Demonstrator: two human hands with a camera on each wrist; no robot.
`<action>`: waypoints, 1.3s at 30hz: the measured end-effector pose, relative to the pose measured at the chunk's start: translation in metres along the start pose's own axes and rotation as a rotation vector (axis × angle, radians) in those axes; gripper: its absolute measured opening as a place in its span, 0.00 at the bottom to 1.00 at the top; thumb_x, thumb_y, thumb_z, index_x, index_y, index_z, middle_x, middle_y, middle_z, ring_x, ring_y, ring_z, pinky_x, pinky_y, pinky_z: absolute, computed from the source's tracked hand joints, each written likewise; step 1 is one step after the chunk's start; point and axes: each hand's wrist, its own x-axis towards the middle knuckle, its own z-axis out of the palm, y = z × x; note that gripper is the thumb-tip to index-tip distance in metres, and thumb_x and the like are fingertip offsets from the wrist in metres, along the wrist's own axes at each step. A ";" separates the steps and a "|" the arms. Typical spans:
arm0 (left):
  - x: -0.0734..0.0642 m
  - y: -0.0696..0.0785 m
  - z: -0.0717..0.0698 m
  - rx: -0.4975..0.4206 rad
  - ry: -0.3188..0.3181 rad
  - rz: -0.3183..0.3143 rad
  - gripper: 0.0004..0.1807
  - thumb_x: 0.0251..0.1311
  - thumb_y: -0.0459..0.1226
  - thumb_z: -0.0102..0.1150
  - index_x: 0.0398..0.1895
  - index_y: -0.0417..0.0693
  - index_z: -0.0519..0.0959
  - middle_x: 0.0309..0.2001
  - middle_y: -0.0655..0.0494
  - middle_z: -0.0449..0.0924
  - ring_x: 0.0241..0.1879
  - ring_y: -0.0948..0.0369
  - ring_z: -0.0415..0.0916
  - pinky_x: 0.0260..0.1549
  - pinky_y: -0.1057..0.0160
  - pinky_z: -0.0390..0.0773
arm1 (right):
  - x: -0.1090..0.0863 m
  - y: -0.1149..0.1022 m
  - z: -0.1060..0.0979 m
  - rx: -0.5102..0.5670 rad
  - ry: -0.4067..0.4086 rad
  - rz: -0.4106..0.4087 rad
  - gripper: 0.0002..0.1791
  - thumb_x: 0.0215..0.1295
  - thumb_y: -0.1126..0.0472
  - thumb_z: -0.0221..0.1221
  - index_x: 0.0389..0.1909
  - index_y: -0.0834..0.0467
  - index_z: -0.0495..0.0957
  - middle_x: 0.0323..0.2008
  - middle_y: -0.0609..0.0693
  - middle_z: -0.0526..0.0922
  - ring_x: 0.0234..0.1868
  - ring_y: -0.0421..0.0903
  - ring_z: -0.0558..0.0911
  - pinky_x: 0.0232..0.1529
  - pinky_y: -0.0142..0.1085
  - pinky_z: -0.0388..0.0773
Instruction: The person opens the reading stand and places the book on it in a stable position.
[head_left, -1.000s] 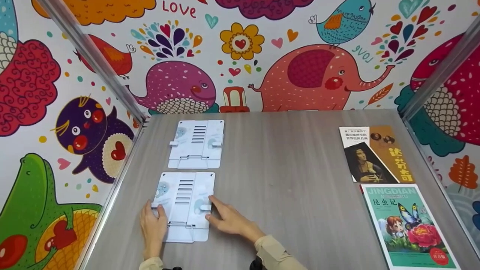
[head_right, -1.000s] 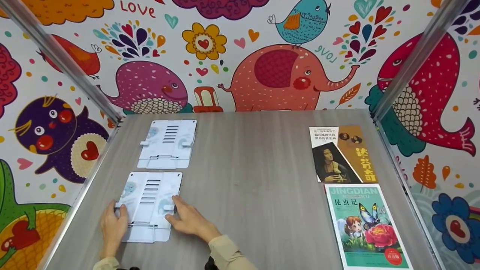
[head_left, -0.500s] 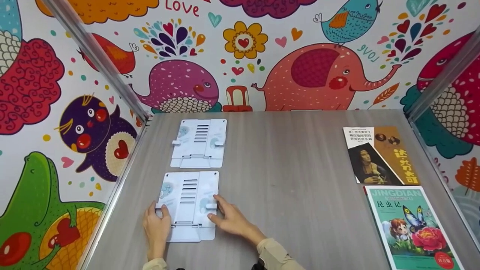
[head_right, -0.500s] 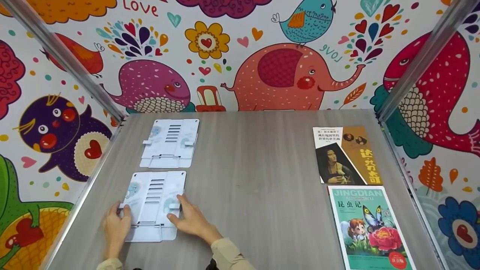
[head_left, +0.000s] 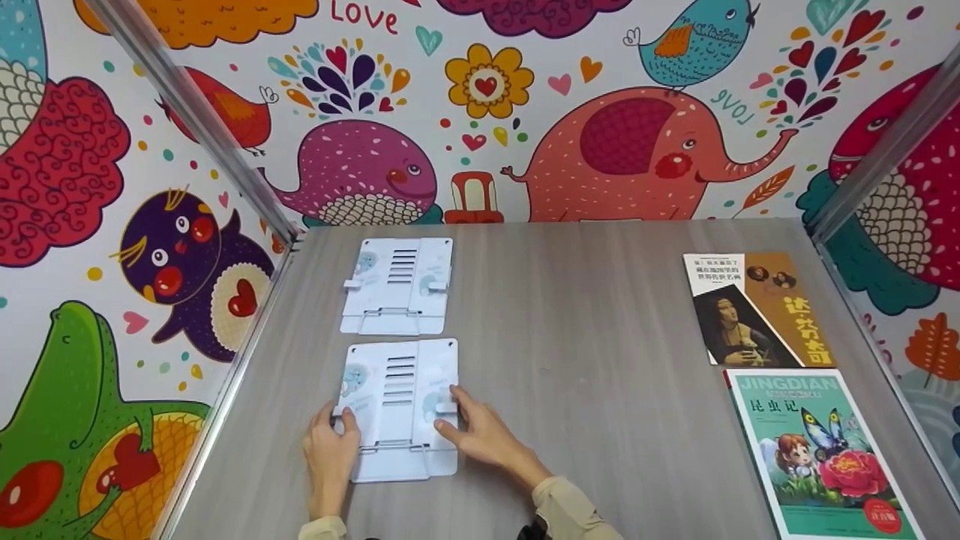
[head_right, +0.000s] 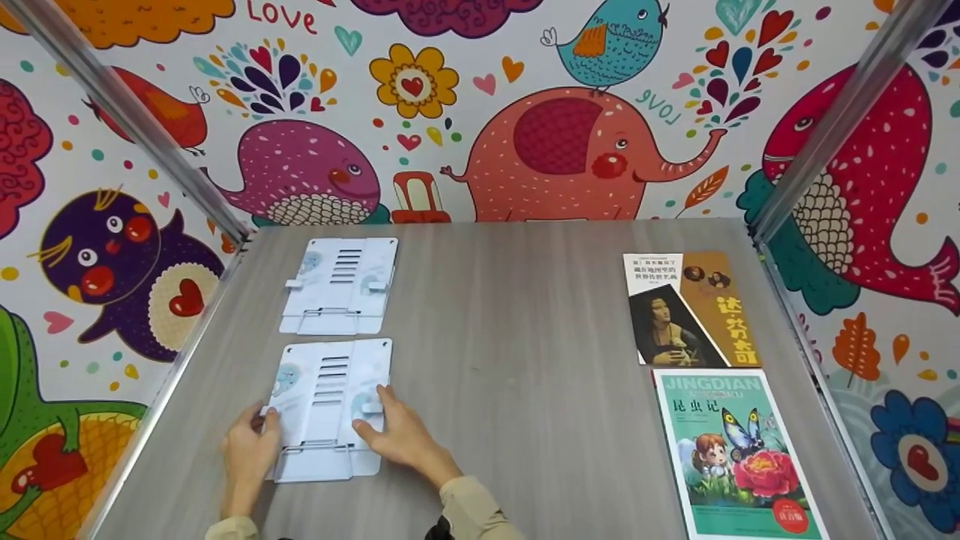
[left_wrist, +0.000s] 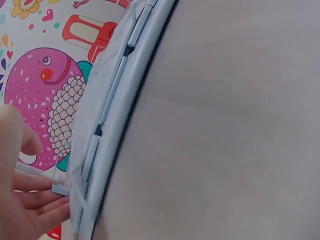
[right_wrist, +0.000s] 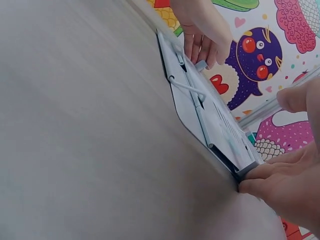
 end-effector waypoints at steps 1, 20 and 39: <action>-0.001 0.002 0.002 -0.002 -0.002 0.006 0.26 0.72 0.38 0.50 0.64 0.25 0.70 0.60 0.25 0.74 0.61 0.32 0.72 0.62 0.37 0.72 | -0.001 0.001 -0.003 0.003 0.009 -0.002 0.42 0.72 0.48 0.58 0.73 0.73 0.57 0.68 0.70 0.71 0.70 0.59 0.73 0.69 0.53 0.70; -0.023 0.044 0.042 -0.020 -0.009 0.100 0.19 0.66 0.36 0.58 0.53 0.29 0.80 0.45 0.33 0.84 0.43 0.43 0.83 0.46 0.43 0.81 | -0.027 0.018 -0.055 0.118 0.205 0.039 0.38 0.69 0.57 0.62 0.69 0.79 0.61 0.68 0.74 0.67 0.70 0.64 0.70 0.66 0.54 0.71; -0.042 0.079 0.086 -0.095 -0.024 0.195 0.15 0.61 0.33 0.64 0.48 0.31 0.84 0.40 0.39 0.87 0.38 0.49 0.85 0.41 0.50 0.85 | -0.058 0.037 -0.104 0.115 0.381 0.147 0.37 0.67 0.56 0.65 0.66 0.77 0.67 0.65 0.73 0.73 0.69 0.67 0.72 0.67 0.52 0.71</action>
